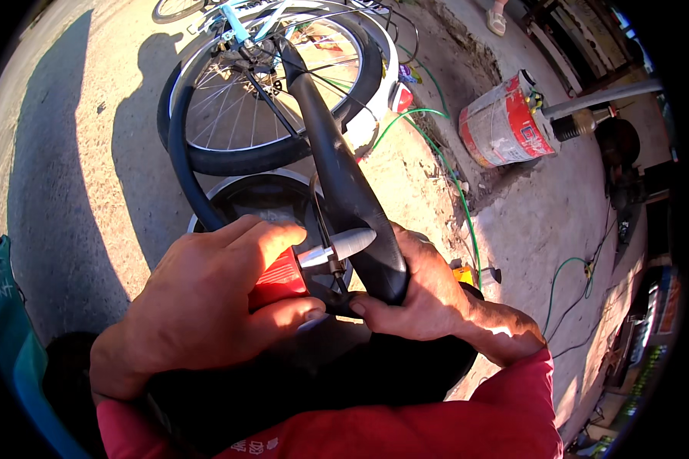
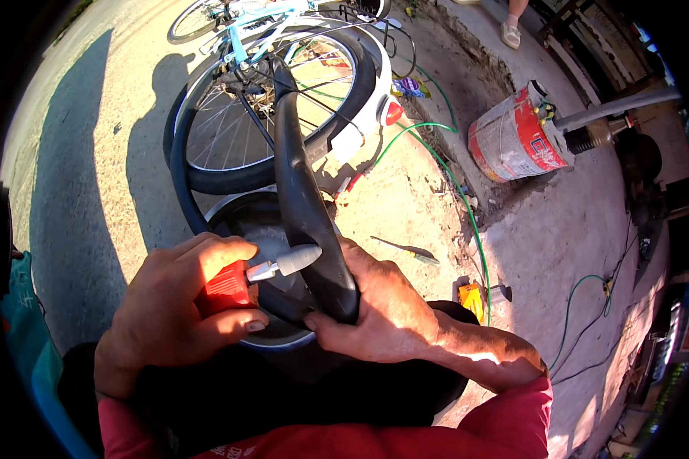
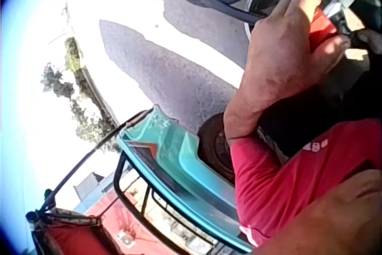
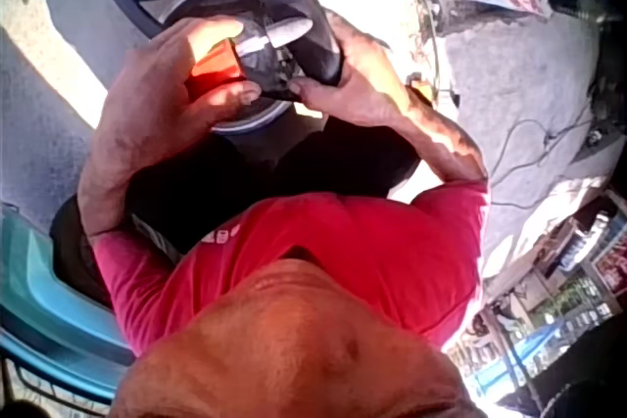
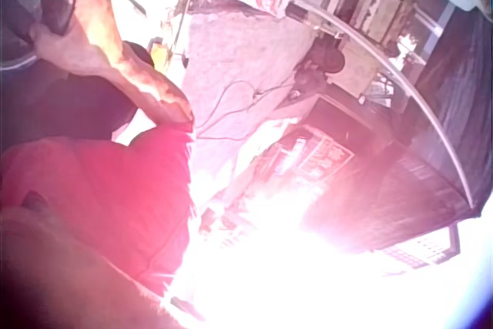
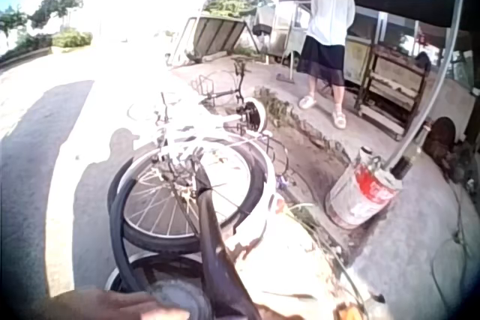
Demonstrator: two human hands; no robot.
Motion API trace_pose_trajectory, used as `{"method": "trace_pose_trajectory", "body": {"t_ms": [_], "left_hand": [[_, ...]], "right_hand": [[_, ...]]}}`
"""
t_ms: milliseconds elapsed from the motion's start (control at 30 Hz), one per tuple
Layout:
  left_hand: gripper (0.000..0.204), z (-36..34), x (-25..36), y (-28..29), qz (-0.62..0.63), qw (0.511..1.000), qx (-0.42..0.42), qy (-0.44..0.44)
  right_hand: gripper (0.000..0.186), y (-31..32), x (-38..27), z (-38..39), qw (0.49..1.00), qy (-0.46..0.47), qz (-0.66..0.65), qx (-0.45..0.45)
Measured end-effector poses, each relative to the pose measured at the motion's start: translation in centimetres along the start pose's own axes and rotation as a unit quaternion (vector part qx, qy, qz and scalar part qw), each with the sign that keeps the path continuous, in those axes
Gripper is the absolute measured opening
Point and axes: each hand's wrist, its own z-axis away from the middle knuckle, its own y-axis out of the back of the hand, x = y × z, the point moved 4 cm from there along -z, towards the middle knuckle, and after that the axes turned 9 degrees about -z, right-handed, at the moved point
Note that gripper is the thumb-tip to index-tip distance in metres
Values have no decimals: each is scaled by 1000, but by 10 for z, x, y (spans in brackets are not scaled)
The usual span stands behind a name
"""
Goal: The person rubs the surface of a bicycle inner tube using a small red-handled tool, then wipes the area and picks up the tube.
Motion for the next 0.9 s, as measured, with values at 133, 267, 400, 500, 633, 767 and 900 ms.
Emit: {"method": "trace_pose_trajectory", "body": {"t_ms": [133,267,400,500,633,767,900], "left_hand": [[63,0,3,3,-9,1000,-4,-2],[64,2,4,5,-23,1000,4,10],[63,7,0,13,-34,999,27,27],[62,8,-1,12,-21,999,21,22],[62,5,0,8,-9,1000,28,5],[65,5,5,7,-18,999,-32,6],[68,6,2,7,-23,1000,13,5]], "right_hand": [[86,1,1,0,1000,-10,-6,-3],[87,2,0,0,1000,-2,0,1],[82,6,-5,1,999,20,-14,20],[78,5,-10,3,998,10,-45,33],[79,5,-12,5,999,-11,-39,30],[81,3,-8,3,999,9,-28,25],[83,2,-11,3,1000,5,6,23]]}}
